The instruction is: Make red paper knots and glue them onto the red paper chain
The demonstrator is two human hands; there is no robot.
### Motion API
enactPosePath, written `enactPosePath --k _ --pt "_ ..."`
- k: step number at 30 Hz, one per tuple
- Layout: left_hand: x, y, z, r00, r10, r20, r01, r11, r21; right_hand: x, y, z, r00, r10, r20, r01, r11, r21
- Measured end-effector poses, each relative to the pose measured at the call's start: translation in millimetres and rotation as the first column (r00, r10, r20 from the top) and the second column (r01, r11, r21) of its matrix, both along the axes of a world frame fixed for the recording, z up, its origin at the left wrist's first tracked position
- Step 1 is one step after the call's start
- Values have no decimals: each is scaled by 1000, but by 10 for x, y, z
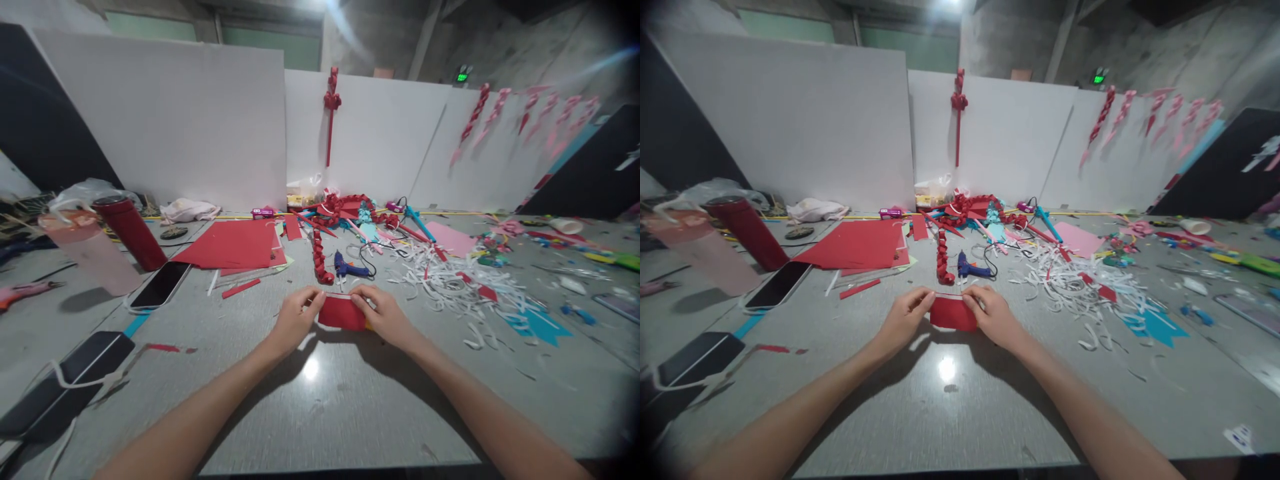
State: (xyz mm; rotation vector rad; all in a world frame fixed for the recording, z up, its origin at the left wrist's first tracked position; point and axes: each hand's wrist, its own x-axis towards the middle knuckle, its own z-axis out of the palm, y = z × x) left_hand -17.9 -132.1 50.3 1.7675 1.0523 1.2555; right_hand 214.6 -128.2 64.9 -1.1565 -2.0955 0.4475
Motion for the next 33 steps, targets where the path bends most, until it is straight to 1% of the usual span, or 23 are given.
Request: enactPosePath --k 2,3,4,6,7,8,11,13,17,21,25,27,30,33 --pt "6 -19 13 1000 -18 -13 18 1000 6 -17 -1 5 1000 -10 -16 10 1000 -2" --pt "13 -23 9 1000 -1 -12 1 1000 3 -33 -5 -5 999 -26 -31 27 999 33" --pt "21 -25 0 1000 23 -10 -23 1000 -4 -54 -14 -20 997 -51 -55 56 994 91" --pt "41 -32 -21 998 64 2 -64 998 -26 -114 -53 -60 989 -102 -111 126 965 231" --pt "52 -39 -29 997 77 14 -77 996 -40 -150 -83 -80 986 -108 -125 140 949 282" --pt "63 -50 -33 996 84 26 -82 995 -55 -189 -118 -97 989 -94 -119 126 943 307" --pt "97 -99 -24 996 78 42 -74 994 -80 -295 -226 -131 998 5 -55 11 958 286" --pt "117 -133 -10 997 64 37 -61 995 -75 -340 -272 -142 998 28 -47 -14 962 274" --pt "146 -174 -4 999 51 6 -50 998 -27 -355 -285 -159 997 9 -75 12 963 269" --pt "156 -195 -19 998 34 -50 -33 999 36 -337 -276 -172 998 -21 -67 38 962 271" --pt "145 -200 -36 993 60 -103 -53 996 68 -336 -287 -172 998 -13 -58 29 960 279" --pt "131 -193 -45 987 68 -149 -51 992 111 -336 -288 -172 999 -9 -45 21 960 278" --pt "104 -179 -55 972 54 -228 -7 979 202 -331 -281 -174 1000 -6 -31 14 960 278" --pt "80 -168 -58 959 32 -280 43 966 257 -328 -276 -170 1000 -8 -27 15 958 287"
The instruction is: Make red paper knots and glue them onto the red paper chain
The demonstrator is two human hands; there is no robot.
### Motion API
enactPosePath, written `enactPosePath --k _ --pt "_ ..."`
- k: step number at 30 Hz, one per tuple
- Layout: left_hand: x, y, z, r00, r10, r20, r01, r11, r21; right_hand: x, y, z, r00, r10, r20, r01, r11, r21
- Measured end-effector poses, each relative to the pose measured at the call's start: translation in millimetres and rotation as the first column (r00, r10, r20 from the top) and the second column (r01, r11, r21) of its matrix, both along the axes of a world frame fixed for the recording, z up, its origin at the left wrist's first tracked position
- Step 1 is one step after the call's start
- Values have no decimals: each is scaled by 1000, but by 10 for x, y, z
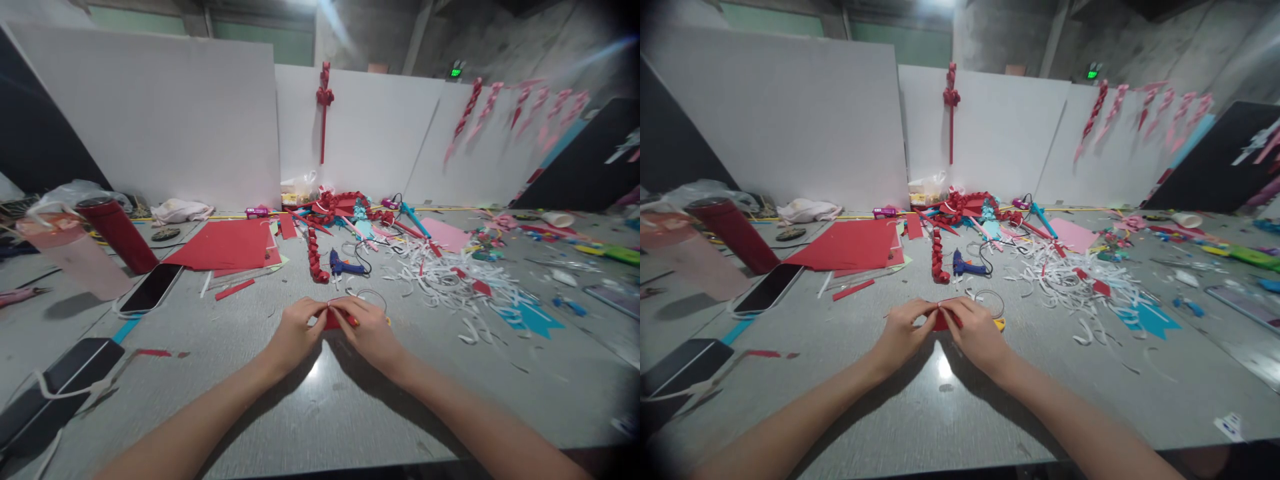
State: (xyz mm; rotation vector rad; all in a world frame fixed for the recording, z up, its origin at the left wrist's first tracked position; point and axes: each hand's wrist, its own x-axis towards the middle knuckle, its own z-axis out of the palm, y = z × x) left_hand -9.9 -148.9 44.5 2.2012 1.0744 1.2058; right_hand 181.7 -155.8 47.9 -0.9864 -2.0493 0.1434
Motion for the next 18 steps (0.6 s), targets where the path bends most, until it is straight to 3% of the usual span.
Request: enactPosePath --k 10,18 --pt "-29 40 -51 997 -74 -32 79 979 190 31 7 51 997 48 55 -53 996 76" --pt "-43 23 -14 994 -94 -50 102 972 211 52 -31 105 988 41 149 -62 989 136"
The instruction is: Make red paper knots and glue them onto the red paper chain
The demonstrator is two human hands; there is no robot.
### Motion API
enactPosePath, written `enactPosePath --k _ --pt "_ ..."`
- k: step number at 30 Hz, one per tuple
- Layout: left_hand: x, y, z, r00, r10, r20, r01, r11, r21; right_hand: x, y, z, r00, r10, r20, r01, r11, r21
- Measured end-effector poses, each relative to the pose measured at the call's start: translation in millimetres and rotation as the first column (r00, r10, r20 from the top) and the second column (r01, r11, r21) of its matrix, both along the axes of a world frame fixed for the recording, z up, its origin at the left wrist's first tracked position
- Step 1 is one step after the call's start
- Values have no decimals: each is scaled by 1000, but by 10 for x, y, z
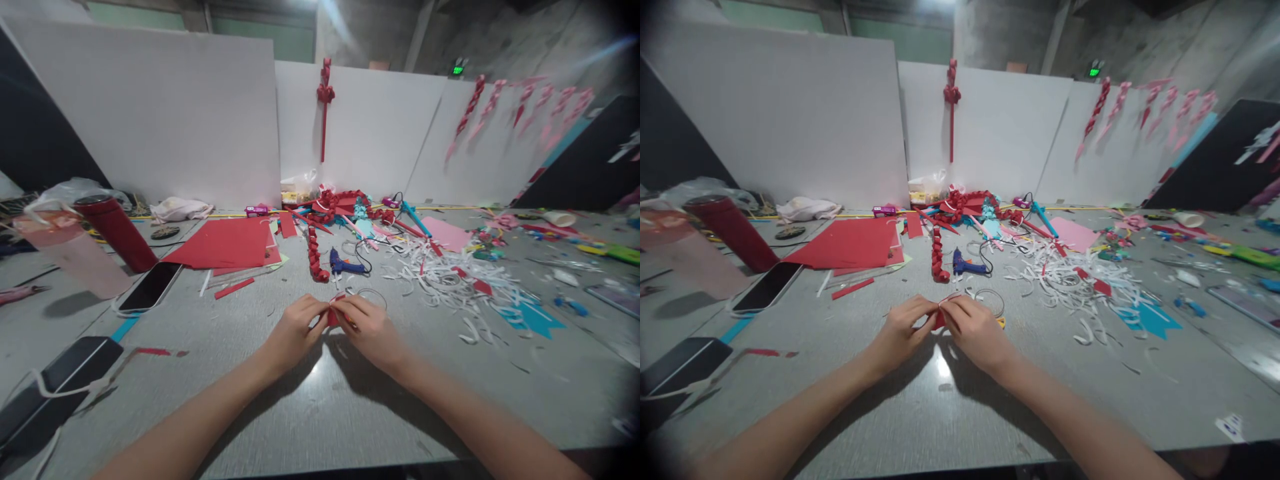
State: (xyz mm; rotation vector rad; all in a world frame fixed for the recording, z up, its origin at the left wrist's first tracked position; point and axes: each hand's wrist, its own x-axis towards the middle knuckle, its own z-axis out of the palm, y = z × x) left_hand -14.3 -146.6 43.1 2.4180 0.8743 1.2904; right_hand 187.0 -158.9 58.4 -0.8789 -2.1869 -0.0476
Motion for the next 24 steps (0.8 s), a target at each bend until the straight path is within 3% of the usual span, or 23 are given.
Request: enactPosePath --k 12,18,24 --pt "-3 3 0 1000 -9 10 8 1000 10 11 12 -10 1000 2 20 -2 1000 -14" --pt "-2 9 -7 1000 -14 3 14 1000 19 -22 10 16 999 -15 -49 16 1000 18" --pt "4 3 -9 1000 25 20 -25 1000 5 -16 21 38 990 -38 -135 34 999 -34"
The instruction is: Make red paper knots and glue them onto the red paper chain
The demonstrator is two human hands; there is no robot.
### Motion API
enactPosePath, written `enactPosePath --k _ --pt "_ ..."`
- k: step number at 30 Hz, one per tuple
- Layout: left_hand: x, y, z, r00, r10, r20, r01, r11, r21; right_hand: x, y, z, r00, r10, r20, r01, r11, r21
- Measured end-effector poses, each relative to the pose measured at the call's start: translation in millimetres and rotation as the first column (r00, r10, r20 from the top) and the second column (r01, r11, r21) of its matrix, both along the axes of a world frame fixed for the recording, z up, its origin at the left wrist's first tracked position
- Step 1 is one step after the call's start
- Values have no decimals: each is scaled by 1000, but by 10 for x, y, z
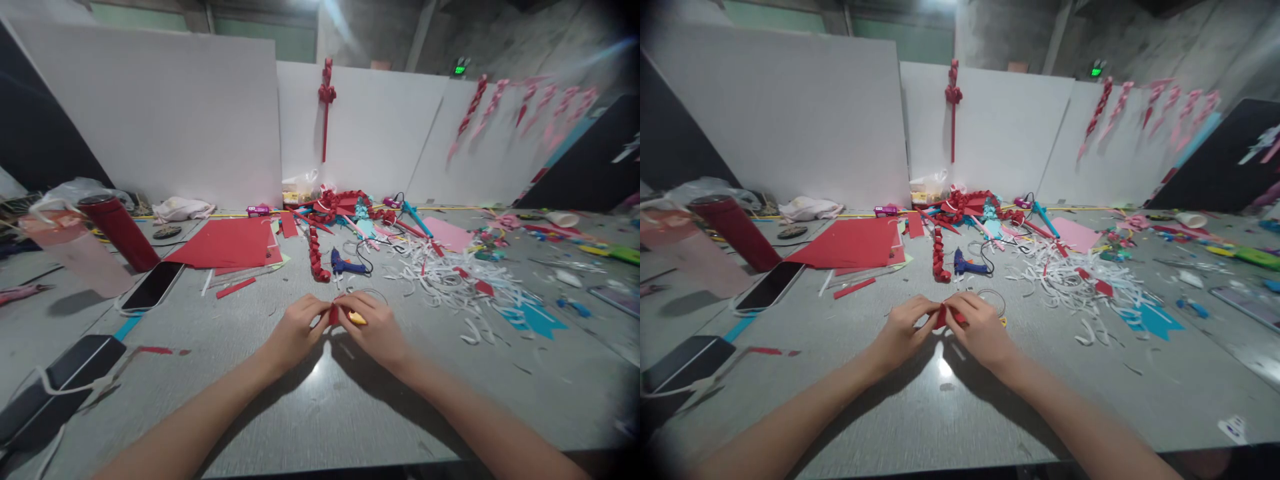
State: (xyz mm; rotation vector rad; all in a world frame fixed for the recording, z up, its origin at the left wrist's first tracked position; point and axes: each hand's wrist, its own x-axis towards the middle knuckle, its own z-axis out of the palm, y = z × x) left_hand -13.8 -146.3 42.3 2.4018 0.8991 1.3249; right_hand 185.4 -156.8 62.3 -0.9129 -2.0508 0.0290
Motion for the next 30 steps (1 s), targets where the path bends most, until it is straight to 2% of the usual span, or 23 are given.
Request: enactPosePath --k 3,6,10,13,16,18,20,21,22,23,24,26,27,28,29,30 --pt "-5 17 -5 996 84 38 -80 992 -97 65 64 29 994 -75 -77 73 997 -36" --pt "-20 75 -9 974 180 136 -138 953 -271 187 178 64 975 -174 -135 169 984 -53" --pt "-61 203 -31 907 285 309 -116 876 -468 431 383 105 935 -318 -154 317 948 -32" --pt "-92 285 -55 863 329 383 -86 843 -532 731 569 135 887 -442 -135 438 897 -64" --pt "-106 318 -58 831 335 444 -41 833 -552 1183 742 160 781 -622 -46 618 782 -74" --pt "-107 319 -45 812 323 486 3 830 -557 1518 817 169 638 -767 72 770 634 -72" --pt "-105 314 -24 803 302 514 42 831 -555 1785 853 174 488 -858 164 873 482 -75" --pt "-103 312 -14 800 290 526 61 832 -552 1864 860 176 444 -880 172 896 438 -69" --pt "-102 310 -5 796 277 539 80 833 -547 1895 862 178 438 -885 161 899 435 -54" --pt "-101 310 2 791 264 552 100 834 -542 1876 861 178 478 -870 121 878 476 -49" --pt "-99 310 7 787 251 564 118 836 -537 1807 856 176 557 -829 59 831 554 -52" --pt "-96 313 5 781 228 581 149 837 -527 1540 829 154 772 -628 -104 616 778 -126" --pt "-94 314 -1 780 219 587 159 837 -524 1361 802 132 821 -561 -110 541 824 -166" --pt "-91 315 -9 780 212 589 169 835 -523 1167 763 102 864 -491 -111 458 858 -231" --pt "-87 314 -17 780 207 591 177 833 -525 971 714 66 923 -344 -173 250 877 -410" --pt "-82 312 -24 780 202 592 184 830 -526 785 657 27 948 -207 -240 39 828 -559"
